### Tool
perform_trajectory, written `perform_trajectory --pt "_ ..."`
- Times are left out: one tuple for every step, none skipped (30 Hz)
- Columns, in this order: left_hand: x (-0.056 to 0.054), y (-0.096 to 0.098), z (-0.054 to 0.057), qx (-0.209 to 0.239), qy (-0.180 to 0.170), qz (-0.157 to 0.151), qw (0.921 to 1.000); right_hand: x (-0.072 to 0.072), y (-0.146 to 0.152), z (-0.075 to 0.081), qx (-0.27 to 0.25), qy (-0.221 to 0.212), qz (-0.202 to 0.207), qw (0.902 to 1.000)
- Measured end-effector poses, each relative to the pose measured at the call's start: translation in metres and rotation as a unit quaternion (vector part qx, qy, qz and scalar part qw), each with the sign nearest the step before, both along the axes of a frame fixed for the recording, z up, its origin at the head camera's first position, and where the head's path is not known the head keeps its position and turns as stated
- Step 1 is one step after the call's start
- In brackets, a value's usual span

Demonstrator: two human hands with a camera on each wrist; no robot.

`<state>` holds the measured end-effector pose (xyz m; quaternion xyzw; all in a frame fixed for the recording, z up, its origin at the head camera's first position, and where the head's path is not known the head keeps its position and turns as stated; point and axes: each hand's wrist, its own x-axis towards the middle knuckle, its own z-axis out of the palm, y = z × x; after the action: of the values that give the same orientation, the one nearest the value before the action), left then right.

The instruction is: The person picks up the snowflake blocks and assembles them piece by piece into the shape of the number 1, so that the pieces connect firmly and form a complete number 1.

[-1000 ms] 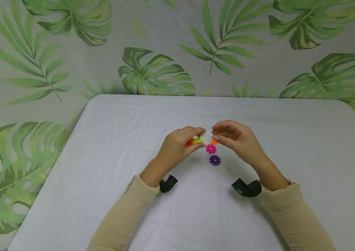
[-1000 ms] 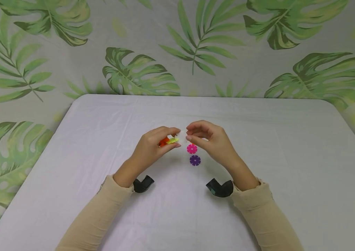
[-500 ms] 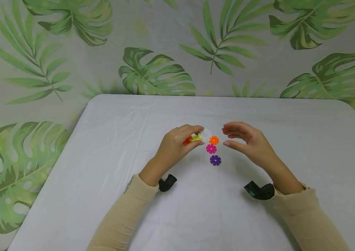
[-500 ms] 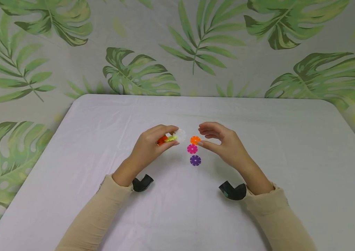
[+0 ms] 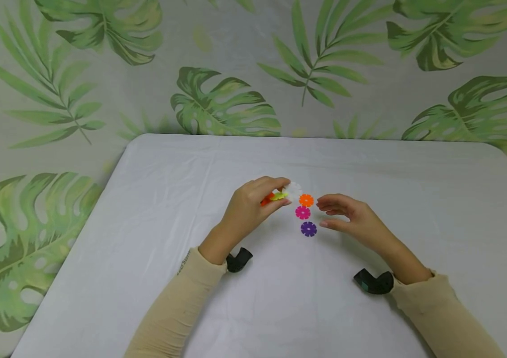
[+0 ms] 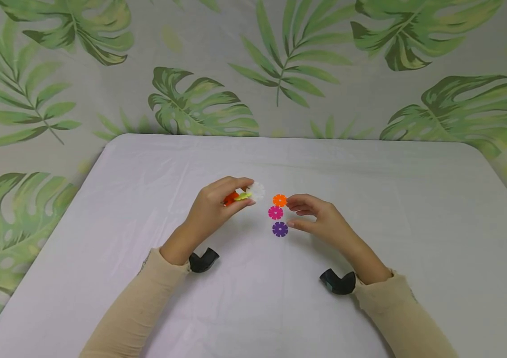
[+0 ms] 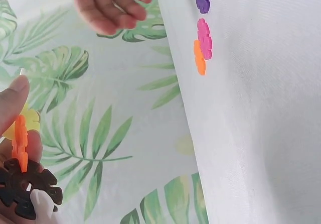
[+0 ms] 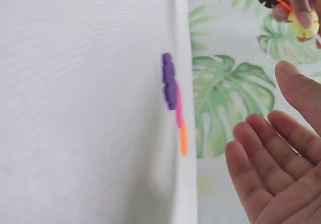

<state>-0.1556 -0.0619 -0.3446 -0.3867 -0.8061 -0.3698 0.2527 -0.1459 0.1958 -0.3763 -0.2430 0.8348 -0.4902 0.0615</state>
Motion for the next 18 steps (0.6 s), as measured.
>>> perform_trajectory --pt "0.0 0.0 0.0 0.0 0.0 0.0 1.0 -0.001 0.0 -0.003 0.001 -0.001 0.004 1.0" --pt "0.0 0.0 0.0 -0.001 0.0 0.001 1.0 -0.001 0.0 -0.006 0.003 -0.003 0.007 1.0" --pt "0.0 0.0 0.0 0.0 0.0 0.0 1.0 -0.001 0.0 -0.008 0.007 -0.001 0.01 0.9999" --pt "0.0 0.0 0.0 0.0 0.001 0.0 1.0 -0.002 -0.001 -0.01 0.012 -0.002 0.01 0.9999" --pt "0.0 0.0 0.0 0.001 0.002 0.0 1.0 -0.002 -0.001 -0.012 0.017 -0.004 0.01 0.9998" --pt "0.0 0.0 0.0 0.001 0.003 0.0 1.0 -0.003 -0.001 -0.014 0.019 -0.006 0.01 0.9998" --pt "0.0 0.0 0.0 0.002 0.003 -0.001 1.0 -0.003 -0.002 -0.015 0.023 -0.008 0.009 0.9997" --pt "0.0 0.0 0.0 0.003 0.003 -0.001 1.0 -0.003 -0.002 -0.016 0.026 -0.009 0.008 0.9996" --pt "0.0 0.0 0.0 0.004 0.003 -0.001 1.0 -0.003 -0.002 -0.017 0.028 -0.011 0.008 0.9995" --pt "0.0 0.0 0.0 0.004 0.003 -0.001 1.0 -0.003 -0.003 -0.019 0.03 -0.014 0.007 0.9994" --pt "0.0 0.0 0.0 0.004 0.003 -0.002 1.0 -0.003 -0.003 -0.02 0.031 -0.014 0.007 0.9994" --pt "0.0 0.0 0.0 0.004 0.003 -0.002 1.0 -0.004 -0.003 -0.021 0.035 -0.013 0.01 0.9993" --pt "0.0 0.0 0.0 0.005 0.003 -0.003 1.0 -0.004 -0.003 -0.023 0.037 -0.013 0.012 0.9992" --pt "0.001 0.0 0.0 0.006 0.004 -0.004 1.0 -0.004 -0.003 -0.025 0.04 -0.011 0.014 0.999" --pt "0.001 0.0 0.0 0.006 0.004 -0.004 1.0 -0.005 -0.004 -0.026 0.043 -0.008 0.017 0.9989" --pt "0.001 0.0 0.0 0.007 0.005 -0.004 1.0 -0.005 -0.004 -0.028 0.047 -0.005 0.018 0.9987" --pt "0.001 0.0 0.0 0.007 0.006 -0.005 0.9999 -0.005 -0.004 -0.029 0.05 -0.002 0.02 0.9986" --pt "0.001 0.0 0.0 0.006 0.007 -0.005 0.9999 -0.005 -0.005 -0.031 0.054 0.001 0.021 0.9983"
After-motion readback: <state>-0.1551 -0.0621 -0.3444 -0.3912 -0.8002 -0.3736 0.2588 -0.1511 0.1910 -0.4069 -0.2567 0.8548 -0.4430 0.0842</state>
